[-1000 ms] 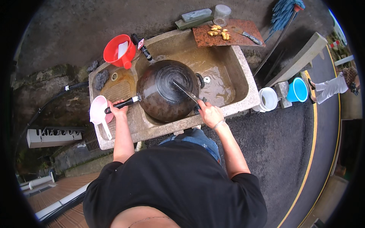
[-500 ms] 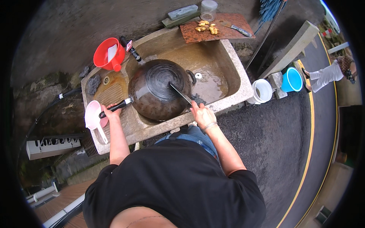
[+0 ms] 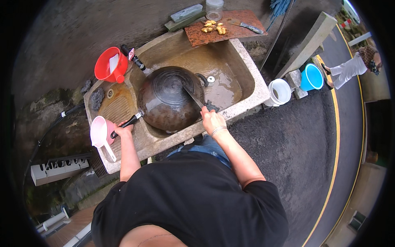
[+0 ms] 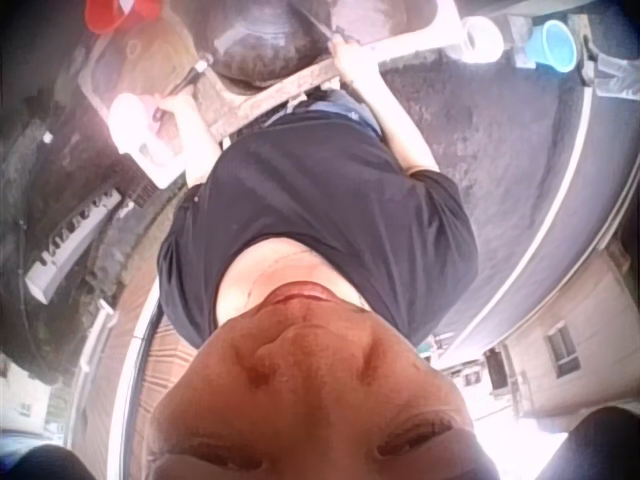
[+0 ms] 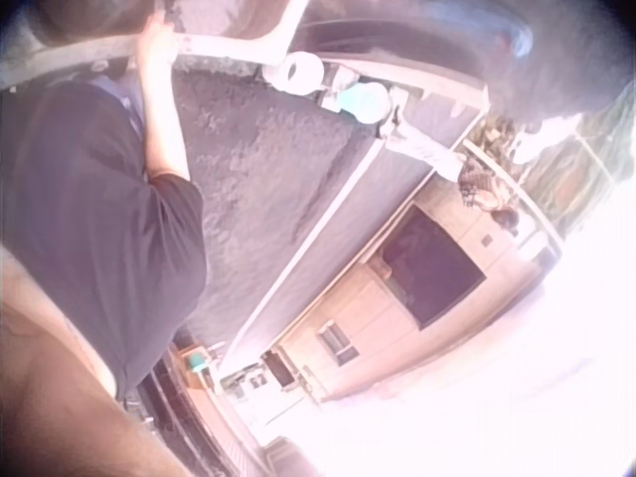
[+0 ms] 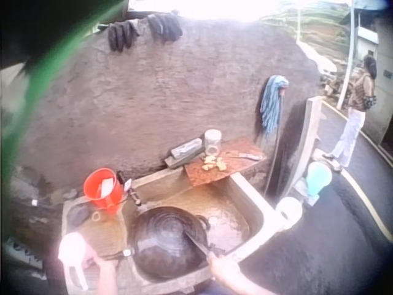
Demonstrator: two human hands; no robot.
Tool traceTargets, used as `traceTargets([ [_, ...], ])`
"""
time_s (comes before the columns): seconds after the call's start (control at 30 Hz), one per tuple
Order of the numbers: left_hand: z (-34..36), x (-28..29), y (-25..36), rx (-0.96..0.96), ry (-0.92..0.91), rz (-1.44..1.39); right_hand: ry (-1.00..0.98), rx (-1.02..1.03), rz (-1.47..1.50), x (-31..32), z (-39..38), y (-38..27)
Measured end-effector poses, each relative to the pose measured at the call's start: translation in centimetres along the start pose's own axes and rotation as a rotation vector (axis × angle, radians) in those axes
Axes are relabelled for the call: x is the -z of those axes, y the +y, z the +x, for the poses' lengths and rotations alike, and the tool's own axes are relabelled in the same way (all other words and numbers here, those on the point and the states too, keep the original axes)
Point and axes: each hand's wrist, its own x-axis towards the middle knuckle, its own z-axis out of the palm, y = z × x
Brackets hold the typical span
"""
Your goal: The person washes a large black wok in an outdoor sink using a knife and a steel wool pad. They scrub the interior and exterior surfaces under running water, rinse the wok, and place it back in the sink.
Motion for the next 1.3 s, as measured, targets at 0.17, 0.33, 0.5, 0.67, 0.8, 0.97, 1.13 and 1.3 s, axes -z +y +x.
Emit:
traceTargets([
  [0.17,0.9,0.3,-0.1,-0.069,-0.005,0.019,-0.082,-0.022,-0.031,0.5,-0.2,-0.5],
  [0.33,0.9,0.0,-1.0,-0.203,0.043,0.028,-0.089,-0.076,-0.053,-0.4,0.8,0.0],
  [0.5,-0.2,-0.4,-1.8,-0.334,0.106,0.053,-0.158,-0.051,-0.104,-0.3,0.1,0.5],
  [0.67,-0.8,-0.6,-2.2,-0.400,0.169,0.103,-0.195,-0.106,-0.030,-0.5,2.3,0.6],
  [0.8,-0.7,-0.8,-2.1,-0.408,0.197,0.087,-0.261,-0.091,-0.039,0.7,1.2,-0.8],
  [0.97,-1.0,-0.8,-2.4,-0.383,0.179,0.059,-0.237,-0.152,0.005,-0.2,2.8,-0.9],
  [1.13,-0.9,-0.9,-2.3,-0.394,0.166,0.064,-0.257,-0.165,0.003,-0.3,2.2,-1.2],
  [1.3,-1.5,-1.0,-2.6,-0.422,0.200,0.074,-0.232,-0.177,0.066,-0.4,3.4,-1.4],
])
